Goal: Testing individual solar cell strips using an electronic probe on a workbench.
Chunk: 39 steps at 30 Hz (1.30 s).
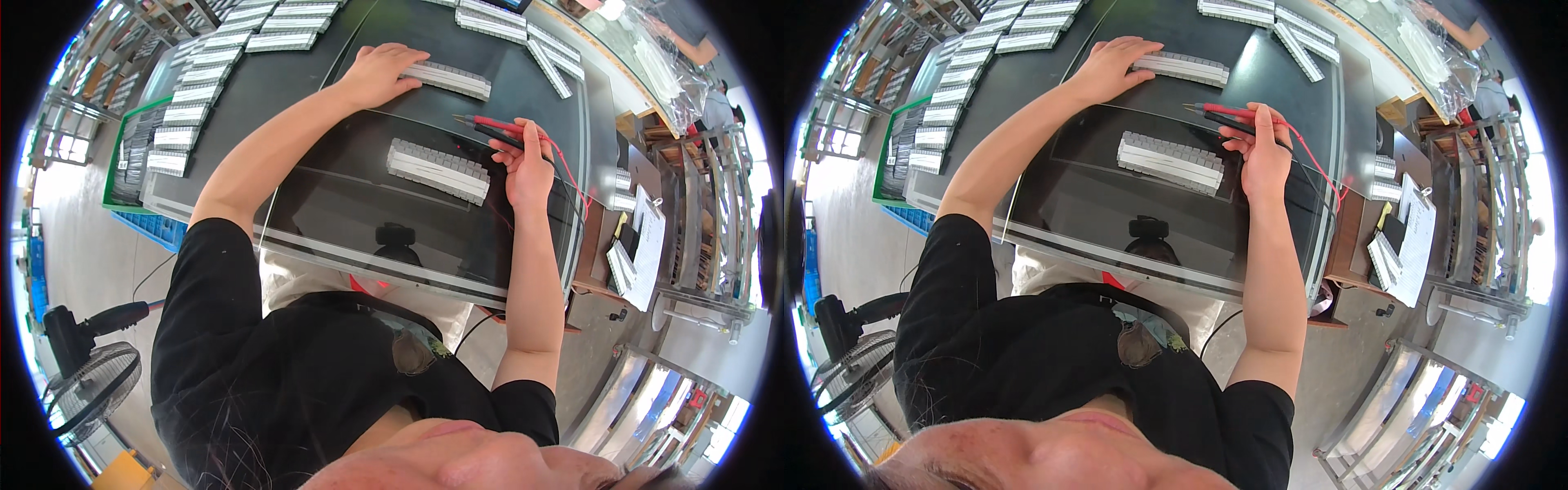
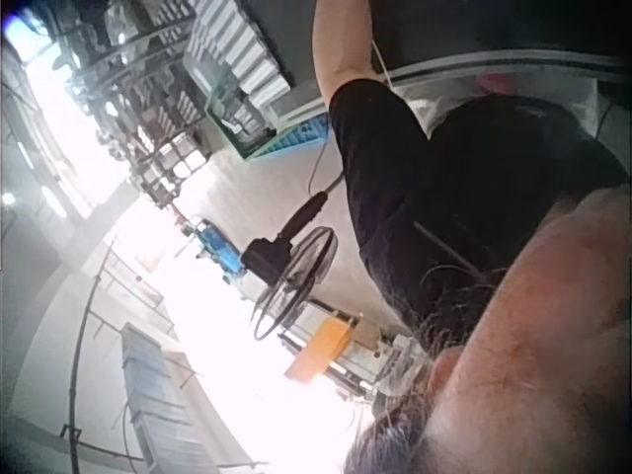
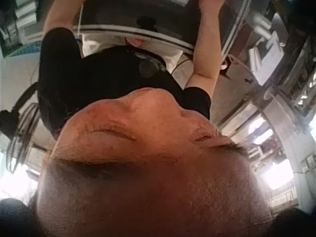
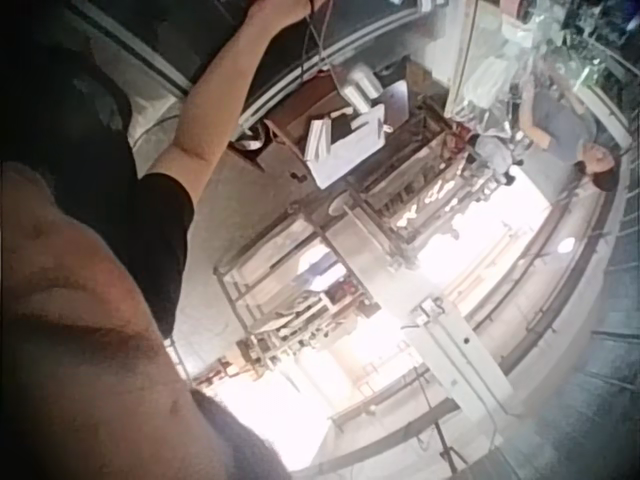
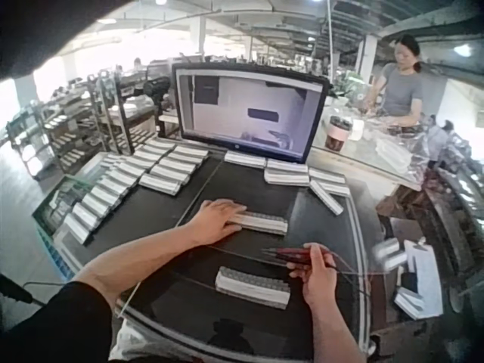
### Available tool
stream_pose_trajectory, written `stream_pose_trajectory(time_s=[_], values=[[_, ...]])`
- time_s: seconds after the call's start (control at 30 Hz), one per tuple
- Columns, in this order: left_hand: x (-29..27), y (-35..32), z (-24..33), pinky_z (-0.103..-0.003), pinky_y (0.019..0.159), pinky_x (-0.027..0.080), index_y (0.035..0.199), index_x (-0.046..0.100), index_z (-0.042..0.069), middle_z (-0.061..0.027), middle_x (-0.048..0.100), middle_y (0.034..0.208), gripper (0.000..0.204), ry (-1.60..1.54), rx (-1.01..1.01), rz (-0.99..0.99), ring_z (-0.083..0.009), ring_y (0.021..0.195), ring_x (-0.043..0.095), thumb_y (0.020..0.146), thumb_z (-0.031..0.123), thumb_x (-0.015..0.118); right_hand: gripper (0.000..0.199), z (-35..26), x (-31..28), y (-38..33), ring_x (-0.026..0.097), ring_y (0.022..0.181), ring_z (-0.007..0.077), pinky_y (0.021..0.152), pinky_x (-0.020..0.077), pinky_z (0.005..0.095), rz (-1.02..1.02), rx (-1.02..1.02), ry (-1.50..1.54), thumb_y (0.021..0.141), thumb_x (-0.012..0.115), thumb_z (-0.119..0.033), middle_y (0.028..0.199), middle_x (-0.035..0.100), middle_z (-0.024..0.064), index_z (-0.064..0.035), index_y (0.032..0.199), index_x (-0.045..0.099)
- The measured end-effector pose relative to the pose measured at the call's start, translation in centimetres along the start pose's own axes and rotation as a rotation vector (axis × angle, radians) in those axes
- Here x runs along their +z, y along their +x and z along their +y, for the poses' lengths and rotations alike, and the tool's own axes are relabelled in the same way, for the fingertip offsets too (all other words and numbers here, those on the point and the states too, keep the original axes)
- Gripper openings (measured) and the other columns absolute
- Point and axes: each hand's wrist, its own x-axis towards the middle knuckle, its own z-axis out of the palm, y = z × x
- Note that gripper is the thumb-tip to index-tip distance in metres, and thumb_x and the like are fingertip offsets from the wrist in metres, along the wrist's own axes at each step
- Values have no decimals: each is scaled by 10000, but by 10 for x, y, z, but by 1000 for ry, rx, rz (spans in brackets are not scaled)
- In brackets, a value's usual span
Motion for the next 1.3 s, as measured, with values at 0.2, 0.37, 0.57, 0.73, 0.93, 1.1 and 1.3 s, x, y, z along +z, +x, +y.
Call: stream_pose_trajectory(time_s=[0.2,0.37,0.57,0.73,0.93,1.1,1.3], values=[[-9,-2,7,-386,925,323,1190,503,158,-43,549,1136,437,106,89,46,-223,1121,456,788,283,622,273,0,0,1,633,645,218,484,509,262,5,0,5,920,466,-256,854,573,133,-1,1009,504],[-16,-32,39,-366,929,321,1153,535,142,-38,575,1067,414,-60,129,-13,-212,1068,484,766,252,637,276,0,1,1,631,667,209,507,504,254,-20,-14,-37,919,469,-261,865,583,126,-7,1018,510],[-12,-39,47,-369,925,314,1132,548,134,-35,589,1024,393,-108,119,-33,-189,1030,503,768,256,632,291,-1,6,-4,625,700,191,553,503,252,-48,-11,-203,916,480,-270,886,590,113,-5,1027,523],[-13,-39,47,-368,925,315,1131,552,135,-38,588,1022,390,-122,114,-26,-186,1025,505,769,255,634,284,-2,7,-4,628,708,197,564,509,253,-58,-1,-214,913,485,-266,895,586,115,-10,1028,523],[-13,-40,48,-366,924,316,1124,556,134,-34,589,1013,384,-118,117,-18,-184,1021,507,769,257,635,280,-2,7,-5,630,706,205,566,512,259,-53,-5,-208,910,489,-261,899,580,118,-15,1043,515],[-18,-39,45,-366,908,334,1126,554,119,-57,600,983,397,-186,88,-39,-210,1001,519,769,273,634,274,1,0,0,635,679,213,543,518,265,-23,-1,-84,911,489,-260,871,590,118,-6,1011,517],[-48,-57,69,-375,884,363,1124,549,102,-80,598,986,420,-392,75,-154,-247,955,537,751,267,647,258,0,-3,2,637,656,222,510,526,273,20,-1,61,915,475,-253,848,583,116,-11,1000,503]])
